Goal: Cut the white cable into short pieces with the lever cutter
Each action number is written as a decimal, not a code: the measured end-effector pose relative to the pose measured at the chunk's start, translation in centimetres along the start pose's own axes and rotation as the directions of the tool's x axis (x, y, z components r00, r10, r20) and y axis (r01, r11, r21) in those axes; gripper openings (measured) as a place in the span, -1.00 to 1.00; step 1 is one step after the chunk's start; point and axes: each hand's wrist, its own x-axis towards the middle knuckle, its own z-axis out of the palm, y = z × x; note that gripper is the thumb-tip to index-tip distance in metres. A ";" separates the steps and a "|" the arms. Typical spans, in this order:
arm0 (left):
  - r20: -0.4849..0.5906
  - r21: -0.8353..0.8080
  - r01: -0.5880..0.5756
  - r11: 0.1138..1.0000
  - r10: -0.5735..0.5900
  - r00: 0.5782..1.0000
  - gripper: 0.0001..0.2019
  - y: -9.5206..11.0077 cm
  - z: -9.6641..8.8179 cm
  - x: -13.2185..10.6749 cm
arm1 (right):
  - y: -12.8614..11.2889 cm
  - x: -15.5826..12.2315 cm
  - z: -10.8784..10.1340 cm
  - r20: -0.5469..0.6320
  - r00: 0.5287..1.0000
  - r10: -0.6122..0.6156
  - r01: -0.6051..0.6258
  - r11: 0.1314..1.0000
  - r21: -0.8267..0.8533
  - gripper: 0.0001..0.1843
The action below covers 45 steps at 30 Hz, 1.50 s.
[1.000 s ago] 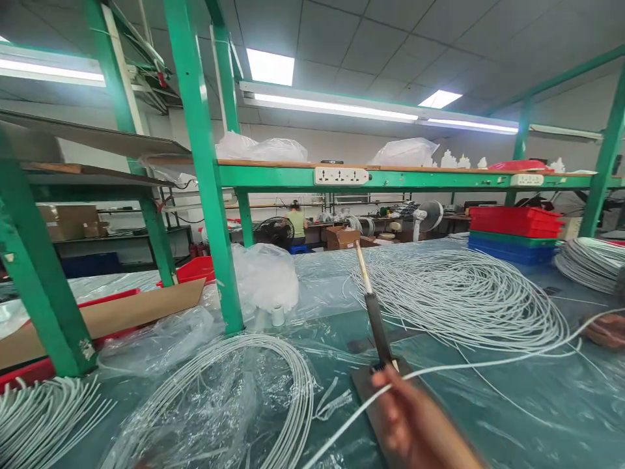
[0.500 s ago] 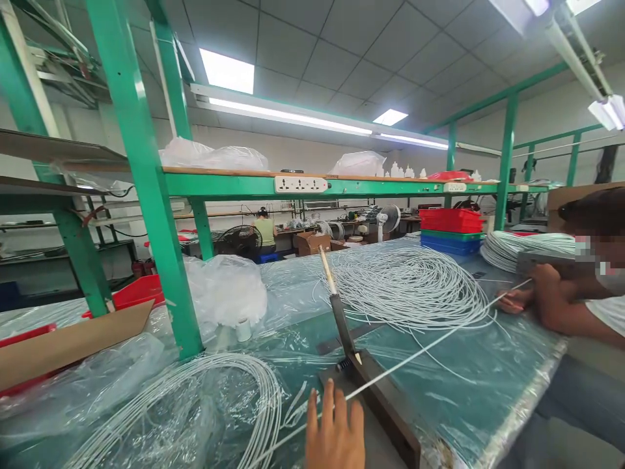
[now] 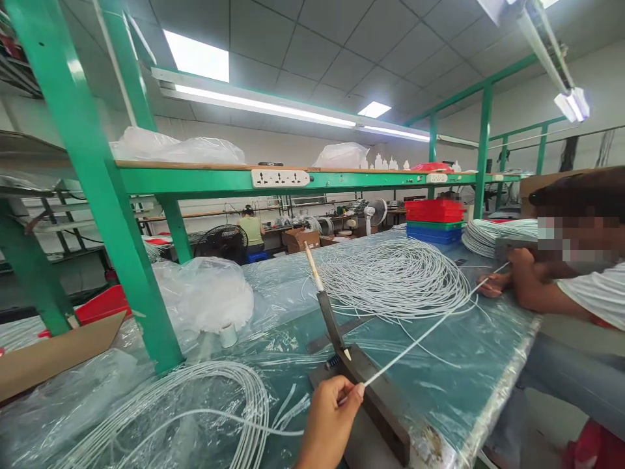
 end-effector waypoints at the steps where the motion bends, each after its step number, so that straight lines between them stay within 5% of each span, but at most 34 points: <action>1: -0.003 -0.006 0.006 1.000 -0.006 1.000 -0.68 -0.3 0.2 0.2 | -1.4 -0.3 -1.0 0.028 0.999 -0.026 0.025 0.999 0.041 -0.06; 2: -0.002 -0.005 0.019 1.000 -0.019 1.000 -0.69 -0.8 0.4 0.4 | -3.3 -0.7 -2.3 -0.047 0.998 -0.044 0.047 0.997 0.066 -0.19; 3: 0.003 0.002 0.034 0.999 -0.034 0.999 -0.69 -1.2 0.5 0.7 | -5.4 -0.9 -3.9 0.210 0.978 -0.001 -0.014 0.998 0.068 -0.34; 4: 0.011 0.011 0.049 0.999 -0.049 0.999 -0.67 -1.7 0.7 0.9 | -7.6 -0.8 -5.8 0.498 0.863 0.082 -0.109 0.994 0.024 -0.44; 6: 0.023 0.016 0.060 0.998 -0.061 0.998 -0.63 -2.4 0.9 1.3 | -11.4 0.7 -9.7 0.588 0.800 0.114 -0.145 0.989 0.004 -0.53; 7: 0.007 0.006 0.055 0.998 -0.055 0.998 -0.62 -2.6 1.1 1.3 | -12.7 2.3 -11.4 0.556 0.821 0.129 -0.155 0.988 0.001 -0.54; 8: -0.027 -0.009 0.047 0.999 -0.048 0.999 -0.63 -2.7 1.2 1.2 | -13.5 4.3 -13.0 0.342 0.932 0.122 -0.125 0.992 -0.013 -0.57; 9: -0.056 -0.029 0.048 0.998 -0.050 0.997 -0.65 -2.8 1.4 1.1 | -13.7 6.6 -14.3 0.070 0.987 0.146 -0.144 0.989 -0.034 -0.63; 11: -0.084 -0.069 0.078 0.995 -0.084 0.993 -0.67 -3.0 1.9 0.9 | -12.8 11.7 -16.0 -0.079 0.971 0.227 -0.231 0.972 -0.036 -0.61; 16: -0.060 -0.131 0.112 0.985 -0.121 0.991 -0.64 -3.8 2.7 0.9 | -9.2 19.7 -16.5 -0.045 0.873 0.486 -0.487 0.873 -0.005 -0.44; 22: -0.086 -0.207 0.128 0.970 -0.148 0.985 -0.65 -4.5 2.8 1.2 | -8.9 20.7 -15.6 0.021 0.830 0.558 -0.558 0.827 0.066 -0.33; 27: -0.048 -0.304 0.156 0.940 -0.178 0.983 -0.64 -4.7 2.9 1.2 | -10.6 18.1 -17.2 0.033 0.884 0.467 -0.465 0.870 0.162 -0.32; 32: 0.071 -0.341 0.207 0.917 -0.195 0.978 -0.60 -3.4 1.7 1.3 | -14.0 10.6 -20.9 0.112 0.915 0.388 -0.404 0.878 0.259 -0.36; 36: 0.089 -0.354 0.213 0.911 -0.194 0.977 -0.58 -2.6 1.2 1.4 | -15.5 2.1 -22.5 0.159 0.888 0.431 -0.458 0.854 0.247 -0.54; 40: 0.085 -0.379 0.218 0.899 -0.201 0.976 -0.58 -2.4 1.2 1.4 | -15.0 -5.1 -21.9 0.072 0.846 0.528 -0.532 0.827 0.182 -0.79; 45: 0.072 -0.397 0.209 0.894 -0.196 0.978 -0.59 -2.6 1.3 1.5 | -14.0 -9.7 -20.5 0.009 0.730 0.684 -0.674 0.717 0.178 -0.42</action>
